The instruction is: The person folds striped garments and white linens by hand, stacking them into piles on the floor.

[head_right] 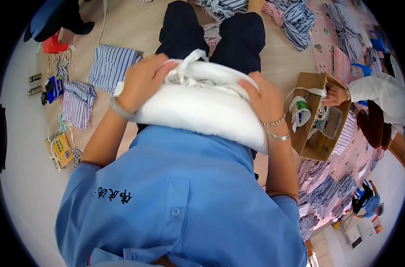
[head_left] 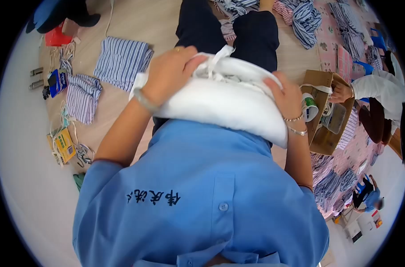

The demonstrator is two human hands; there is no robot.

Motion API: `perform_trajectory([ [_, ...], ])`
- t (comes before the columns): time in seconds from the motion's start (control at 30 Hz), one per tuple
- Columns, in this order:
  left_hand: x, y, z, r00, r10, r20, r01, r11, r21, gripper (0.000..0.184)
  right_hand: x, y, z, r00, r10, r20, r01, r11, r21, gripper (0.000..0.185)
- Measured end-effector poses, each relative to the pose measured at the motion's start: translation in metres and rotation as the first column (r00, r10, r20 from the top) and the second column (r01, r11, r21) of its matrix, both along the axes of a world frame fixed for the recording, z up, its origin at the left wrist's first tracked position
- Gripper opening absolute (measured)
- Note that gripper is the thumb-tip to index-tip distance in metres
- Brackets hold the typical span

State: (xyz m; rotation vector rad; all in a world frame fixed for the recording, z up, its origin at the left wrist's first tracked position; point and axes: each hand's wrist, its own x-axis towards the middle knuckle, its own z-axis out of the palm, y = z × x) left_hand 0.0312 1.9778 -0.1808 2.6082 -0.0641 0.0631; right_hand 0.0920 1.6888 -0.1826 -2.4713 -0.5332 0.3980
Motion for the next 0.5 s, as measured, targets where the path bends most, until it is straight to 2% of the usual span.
perform_trajectory([
  [0.03, 0.004, 0.0, -0.003, 0.999, 0.0, 0.046, -0.001, 1.0, 0.019, 0.022, 0.004, 0.003, 0.006, 0.996, 0.02, 0.085, -0.012, 0.996, -0.093, 0.03],
  [0.07, 0.008, -0.001, -0.002, 0.998, -0.002, 0.07, 0.001, 1.0, 0.018, 0.02, 0.008, 0.004, 0.018, 0.995, 0.026, 0.096, -0.017, 0.996, -0.091, 0.03],
  [0.13, 0.014, 0.002, -0.006, 0.993, -0.018, 0.113, 0.011, 0.998, 0.055, 0.02, 0.004, -0.001, 0.049, 0.837, 0.228, 0.497, -0.157, 0.971, -0.18, 0.043],
  [0.2, 0.011, 0.002, -0.009, 0.991, -0.042, 0.125, 0.031, 0.996, 0.088, 0.02, -0.026, 0.022, 0.069, 0.811, 0.375, 0.449, -0.391, 0.918, -0.06, 0.058],
  [0.23, 0.012, 0.001, -0.01, 0.988, -0.038, 0.15, 0.026, 0.996, 0.083, 0.019, -0.047, 0.037, 0.074, 0.823, 0.464, 0.328, -0.441, 0.886, -0.147, 0.067],
  [0.27, 0.016, 0.001, -0.009, 0.982, -0.033, 0.187, 0.019, 0.997, 0.077, 0.019, -0.054, 0.049, 0.063, 0.759, 0.499, 0.418, -0.443, 0.866, -0.23, 0.068],
  [0.37, 0.021, 0.0, -0.006, 0.981, -0.033, 0.189, 0.0, 0.985, 0.17, 0.018, -0.023, 0.055, 0.014, 0.835, 0.374, 0.403, -0.347, 0.927, -0.142, 0.061],
  [0.4, 0.02, -0.001, 0.003, 0.982, -0.028, 0.185, -0.005, 0.985, 0.172, 0.018, -0.013, 0.057, 0.009, 0.827, 0.381, 0.413, -0.35, 0.924, -0.151, 0.058],
  [0.47, 0.026, -0.002, 0.037, 0.898, -0.178, 0.403, 0.065, 0.958, 0.278, 0.029, 0.002, 0.055, -0.008, 0.841, 0.345, 0.416, -0.335, 0.937, -0.1, 0.05],
  [0.5, 0.027, -0.001, 0.04, 0.896, -0.178, 0.407, 0.063, 0.957, 0.282, 0.029, 0.012, 0.056, -0.009, 0.839, 0.344, 0.422, -0.335, 0.937, -0.098, 0.05],
])
